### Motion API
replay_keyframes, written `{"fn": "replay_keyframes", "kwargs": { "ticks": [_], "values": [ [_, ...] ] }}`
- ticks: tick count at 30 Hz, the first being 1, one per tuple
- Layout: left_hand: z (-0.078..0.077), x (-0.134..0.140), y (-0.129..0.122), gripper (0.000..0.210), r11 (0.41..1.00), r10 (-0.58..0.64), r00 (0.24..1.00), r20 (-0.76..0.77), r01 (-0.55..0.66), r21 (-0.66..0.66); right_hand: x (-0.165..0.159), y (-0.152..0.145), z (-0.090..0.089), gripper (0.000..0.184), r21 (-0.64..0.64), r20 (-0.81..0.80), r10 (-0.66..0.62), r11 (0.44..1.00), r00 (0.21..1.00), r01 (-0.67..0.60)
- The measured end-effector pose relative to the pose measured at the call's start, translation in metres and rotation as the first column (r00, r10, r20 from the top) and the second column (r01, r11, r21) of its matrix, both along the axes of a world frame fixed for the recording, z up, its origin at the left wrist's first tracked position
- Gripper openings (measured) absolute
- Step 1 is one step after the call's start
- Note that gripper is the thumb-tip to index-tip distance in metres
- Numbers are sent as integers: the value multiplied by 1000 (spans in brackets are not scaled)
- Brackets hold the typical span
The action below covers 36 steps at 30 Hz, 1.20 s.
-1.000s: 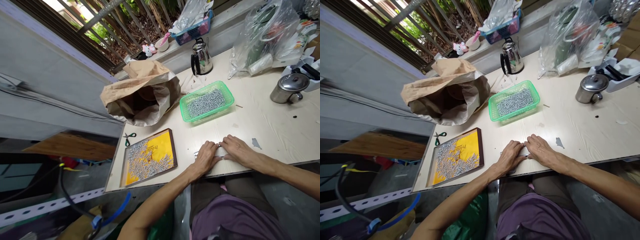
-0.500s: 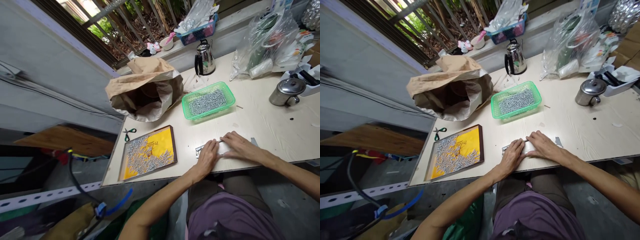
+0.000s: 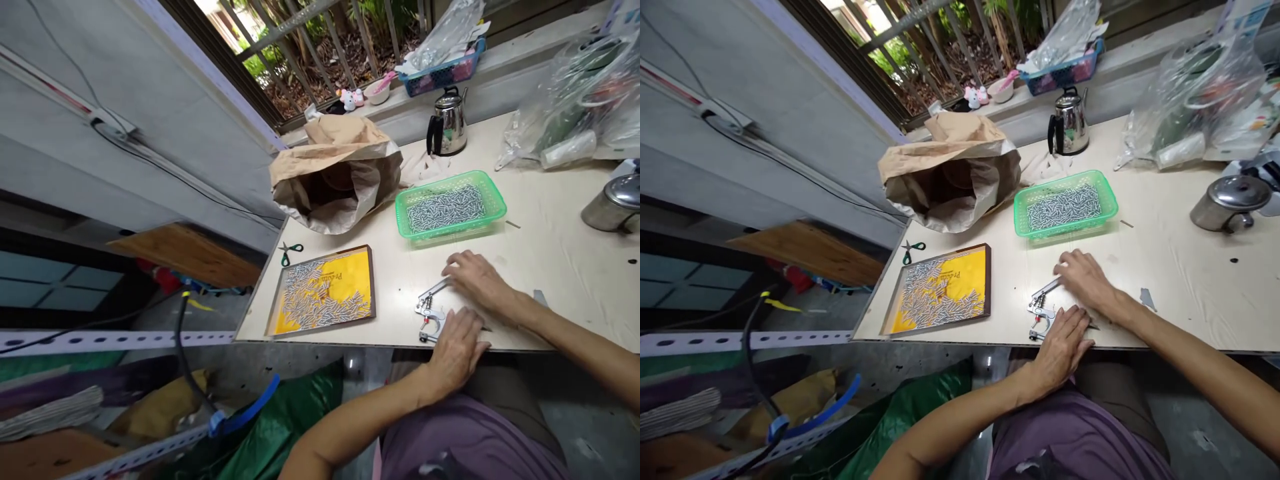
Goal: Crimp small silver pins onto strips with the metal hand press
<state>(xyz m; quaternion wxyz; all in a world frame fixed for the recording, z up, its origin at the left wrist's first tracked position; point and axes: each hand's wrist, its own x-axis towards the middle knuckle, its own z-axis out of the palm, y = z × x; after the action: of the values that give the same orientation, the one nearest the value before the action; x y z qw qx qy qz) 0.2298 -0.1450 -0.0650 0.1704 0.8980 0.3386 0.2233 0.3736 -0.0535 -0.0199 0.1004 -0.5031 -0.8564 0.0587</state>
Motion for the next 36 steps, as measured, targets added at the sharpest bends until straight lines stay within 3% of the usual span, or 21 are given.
{"fn": "replay_keyframes", "kwargs": {
  "ticks": [4, 7, 11, 13, 15, 16, 18, 19, 22, 24, 27, 31, 34, 36],
  "values": [
    [-10, 1, -1, 31, 999, -37, 997, -65, 36, -28, -47, -15, -9, 12, -18, -14, 377, 926, 926, -378],
    [-7, -4, -12, 30, 994, -105, 989, -107, 105, -4, -74, -19, -22, 21, 14, 24, 450, 893, 893, -450],
    [15, -33, -24, 25, 937, -305, 951, -44, 308, 168, -86, -16, -21, 31, 133, 2, 467, 876, 884, -463],
    [28, -62, -17, 26, 948, -192, 981, 11, 183, 260, -80, -9, -7, 32, 226, -61, 450, 876, 891, -427],
    [40, -100, 3, 28, 958, 90, 996, 13, -90, 273, -66, 3, 15, 28, 323, -146, 412, 879, 900, -350],
    [45, -120, 18, 28, 932, 264, 964, -36, -246, 266, -57, 11, 28, 26, 366, -185, 385, 881, 904, -300],
    [53, -158, 50, 24, 828, 549, 817, -176, -502, 250, -34, 30, 51, 22, 407, -225, 265, 900, 938, -157],
    [56, -173, 66, 23, 785, 619, 736, -272, -575, 231, -23, 38, 61, 22, 426, -207, 197, 900, 959, -93],
    [61, -202, 97, 23, 740, 625, 590, -511, -655, 149, 5, 53, 75, 33, 476, -104, 8, 879, 995, 42],
    [61, -207, 106, 27, 761, 555, 566, -610, -642, 96, 13, 51, 71, 39, 497, -87, 1, 867, 996, 43],
    [56, -202, 110, 29, 801, 447, 525, -724, -595, 64, 14, 35, 55, 36, 517, -90, 86, 856, 992, -27],
    [54, -199, 110, 25, 841, 363, 504, -784, -539, 42, 9, 2, 31, 31, 444, -133, 133, 894, 982, -60],
    [58, -199, 108, 23, 840, 376, 554, -742, -541, 22, 10, -27, 15, 29, 310, -184, 119, 949, 976, -57],
    [61, -191, 103, 21, 802, 462, 661, -592, -596, -40, 12, -47, 3, 26, 185, -210, 101, 981, 972, -62]
  ]
}}
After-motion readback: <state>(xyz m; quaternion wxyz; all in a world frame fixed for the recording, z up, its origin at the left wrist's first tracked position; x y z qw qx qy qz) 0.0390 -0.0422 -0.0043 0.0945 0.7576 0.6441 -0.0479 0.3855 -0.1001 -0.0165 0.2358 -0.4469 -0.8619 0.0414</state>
